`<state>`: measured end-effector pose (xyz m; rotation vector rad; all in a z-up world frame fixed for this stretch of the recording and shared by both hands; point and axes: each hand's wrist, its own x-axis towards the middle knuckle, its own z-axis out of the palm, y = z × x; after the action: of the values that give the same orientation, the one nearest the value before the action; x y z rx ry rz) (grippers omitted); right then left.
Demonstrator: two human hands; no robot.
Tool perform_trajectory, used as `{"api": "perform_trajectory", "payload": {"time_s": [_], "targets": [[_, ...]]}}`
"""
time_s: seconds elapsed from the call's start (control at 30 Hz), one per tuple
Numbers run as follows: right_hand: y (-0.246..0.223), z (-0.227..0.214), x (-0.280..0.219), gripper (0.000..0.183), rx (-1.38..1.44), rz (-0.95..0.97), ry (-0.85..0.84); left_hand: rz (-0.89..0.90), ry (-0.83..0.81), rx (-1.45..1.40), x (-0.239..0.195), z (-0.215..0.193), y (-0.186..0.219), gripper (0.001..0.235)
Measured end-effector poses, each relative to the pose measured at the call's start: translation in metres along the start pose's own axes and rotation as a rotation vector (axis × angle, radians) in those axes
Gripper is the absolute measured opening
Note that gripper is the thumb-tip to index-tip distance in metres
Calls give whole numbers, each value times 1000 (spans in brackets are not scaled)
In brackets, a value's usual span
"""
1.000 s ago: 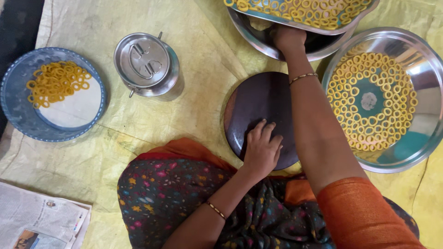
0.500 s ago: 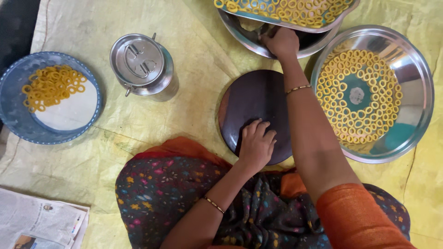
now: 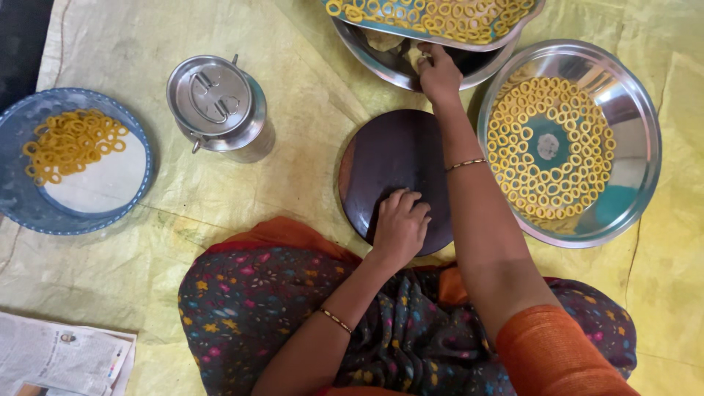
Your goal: The person rolls a small piece of yellow dough into a thin rope on a wooden board, then folds and joins the ends to form a ring. The finished rings are placed into a large metal tray.
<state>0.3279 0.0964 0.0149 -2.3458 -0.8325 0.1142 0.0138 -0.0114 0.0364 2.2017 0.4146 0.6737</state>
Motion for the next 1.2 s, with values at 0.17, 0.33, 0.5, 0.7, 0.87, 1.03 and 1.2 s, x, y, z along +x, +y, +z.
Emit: {"api": "perform_trajectory", "payload": {"time_s": [0.17,0.33,0.5,0.7,0.87,1.03,1.2], "targets": [[-12,-6,-21,33,126,26,49,-33,-6,-65,1,-1,0,22],[-14,-20,-40,35,311,-21,156,-102,26,-133,6,1,-4,19],[4,-29,-28,37,88,-182,143,-105,5,-125,3,2,-4,19],[22,-39,-9,30,713,-22,43,-120,64,-210,9,-2,-6,22],[-1,-67,-34,28,997,261,-117,-426,48,-608,15,3,-21,21],[-47,-87,-138,37,797,-12,-218,-744,149,-1313,23,5,-49,31],[-73,-101,-246,58,270,-410,-297,-886,169,-1777,19,10,-67,38]]}}
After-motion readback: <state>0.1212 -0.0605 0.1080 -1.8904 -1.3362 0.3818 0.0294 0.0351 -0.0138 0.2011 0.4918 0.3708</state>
